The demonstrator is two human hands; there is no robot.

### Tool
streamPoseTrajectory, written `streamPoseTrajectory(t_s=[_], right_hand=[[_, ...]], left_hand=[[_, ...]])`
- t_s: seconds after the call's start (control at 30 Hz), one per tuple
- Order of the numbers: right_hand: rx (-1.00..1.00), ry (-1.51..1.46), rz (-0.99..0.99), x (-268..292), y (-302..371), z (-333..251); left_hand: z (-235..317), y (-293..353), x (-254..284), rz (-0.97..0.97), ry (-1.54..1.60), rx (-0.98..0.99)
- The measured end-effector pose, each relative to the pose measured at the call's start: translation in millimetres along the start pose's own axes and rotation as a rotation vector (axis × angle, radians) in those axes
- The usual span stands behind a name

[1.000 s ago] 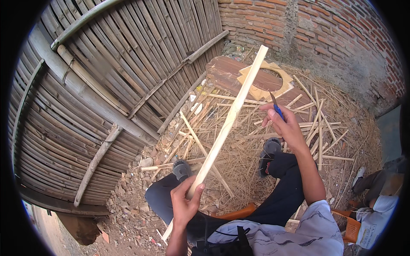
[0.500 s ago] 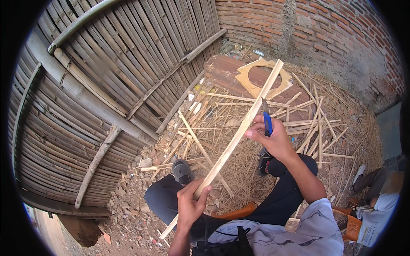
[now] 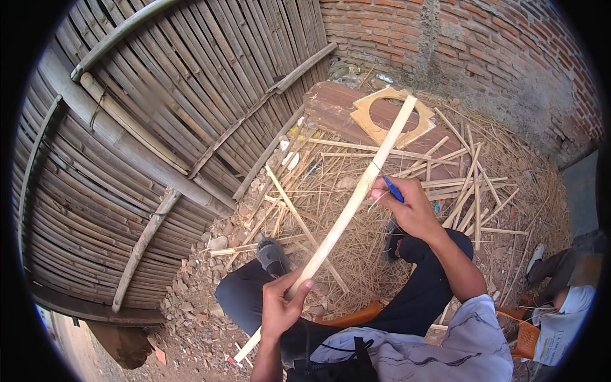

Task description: The person sits on the ground and uses a knife to shave a long, thin piece of wood. They hold the wood with their left hand and scrape the knife along its length with their right hand, creating thin shavings that fall to the ground.

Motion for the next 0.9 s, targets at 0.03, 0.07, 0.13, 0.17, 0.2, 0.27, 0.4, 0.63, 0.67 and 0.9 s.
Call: streamPoseTrajectory(t_s=[0.03,0.07,0.13,0.17,0.2,0.27,0.4,0.63,0.67,0.9], right_hand=[[-0.026,-0.008,-0.037,1.2,-0.7,-0.6],[-0.053,-0.017,-0.074,3.1,-1.4,-2.3],[-0.083,-0.056,-0.124,6.1,-2.0,-0.7],[-0.088,-0.088,-0.139,6.2,-2.2,3.1],[-0.093,-0.12,-0.154,6.4,-2.0,5.0],[-0.101,-0.166,-0.148,7.9,-1.6,3.6],[-0.21,-0.279,-0.258,14.9,-4.0,-2.9],[-0.274,-0.301,-0.432,25.5,-9.0,-5.9],[-0.282,-0.319,-0.425,24.3,-8.6,-6.2],[0.006,0.009,-0.012,-0.8,-0.3,-9.0]], left_hand=[[-2.1,0.5,1.2,-0.014,0.025,0.019],[-3.3,1.1,3.0,-0.029,0.038,0.043],[-5.2,1.2,5.9,-0.061,0.065,0.089],[-5.9,1.2,7.6,-0.072,0.074,0.104],[-6.8,1.2,9.4,-0.083,0.082,0.12],[-8.9,1.3,13.1,-0.109,0.114,0.155],[-11.8,3.0,21.5,-0.159,0.198,0.237],[-14.7,4.8,27.6,-0.207,0.294,0.326],[-16.1,5.9,27.5,-0.193,0.299,0.314],[-2.1,4.1,14.0,0.023,0.032,0.076]])
Point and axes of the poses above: each hand's wrist, its own y-axis away from the middle knuckle, its own x-axis out of the back of the hand, z = x × y, the point moved 2 cm from there along -y, towards the middle knuckle, and after that the axes turned 14 degrees about z, right-handed, at the moved point
